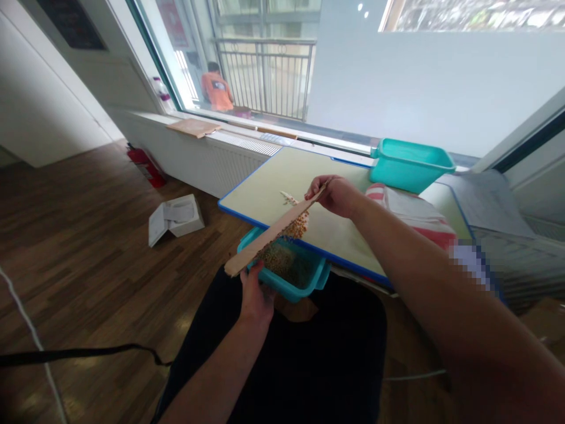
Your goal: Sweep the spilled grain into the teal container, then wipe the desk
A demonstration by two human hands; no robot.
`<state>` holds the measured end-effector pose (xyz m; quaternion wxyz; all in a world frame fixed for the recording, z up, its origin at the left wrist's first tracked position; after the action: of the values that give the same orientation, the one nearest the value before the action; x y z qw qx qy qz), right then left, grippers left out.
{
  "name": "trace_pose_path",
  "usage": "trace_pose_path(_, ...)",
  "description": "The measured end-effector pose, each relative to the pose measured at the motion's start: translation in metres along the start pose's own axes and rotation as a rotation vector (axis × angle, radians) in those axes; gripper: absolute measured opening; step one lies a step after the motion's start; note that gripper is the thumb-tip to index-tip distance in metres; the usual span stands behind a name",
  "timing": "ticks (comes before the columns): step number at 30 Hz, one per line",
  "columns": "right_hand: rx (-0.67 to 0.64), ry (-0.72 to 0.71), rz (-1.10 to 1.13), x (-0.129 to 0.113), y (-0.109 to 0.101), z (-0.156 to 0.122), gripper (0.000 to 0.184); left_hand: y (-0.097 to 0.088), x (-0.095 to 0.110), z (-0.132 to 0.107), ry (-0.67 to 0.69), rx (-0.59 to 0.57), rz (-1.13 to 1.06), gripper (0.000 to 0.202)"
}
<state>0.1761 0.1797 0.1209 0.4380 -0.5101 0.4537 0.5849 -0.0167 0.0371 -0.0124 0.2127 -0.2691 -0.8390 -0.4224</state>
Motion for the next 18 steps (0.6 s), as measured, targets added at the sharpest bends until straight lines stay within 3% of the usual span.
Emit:
trace_pose_path(4,0.017,0.009,0.001,-0.002,-0.005,-0.011,0.014,0.004,-0.01,-0.006,-0.037,0.026,-0.017,0.059)
trace_pose_path(11,0.034,-0.037,-0.02,-0.002,-0.016,-0.029,0.014,0.006,-0.026,-0.007,-0.031,-0.005,-0.056,0.03)
trace_pose_path(18,0.059,-0.053,-0.036,-0.003,-0.024,-0.044,0.011,-0.001,-0.048,0.004,-0.117,-0.011,-0.128,0.037)
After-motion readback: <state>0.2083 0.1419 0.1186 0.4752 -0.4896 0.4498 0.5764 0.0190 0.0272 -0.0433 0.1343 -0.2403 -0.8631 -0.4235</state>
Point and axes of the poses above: each hand's wrist, its own z-axis towards the middle knuckle, its own y-axis out of the palm, x = y × z, the point moved 3 cm from there along z, towards the middle knuckle, and after that the axes turned 4 degrees about -y, right-handed, at the moved point
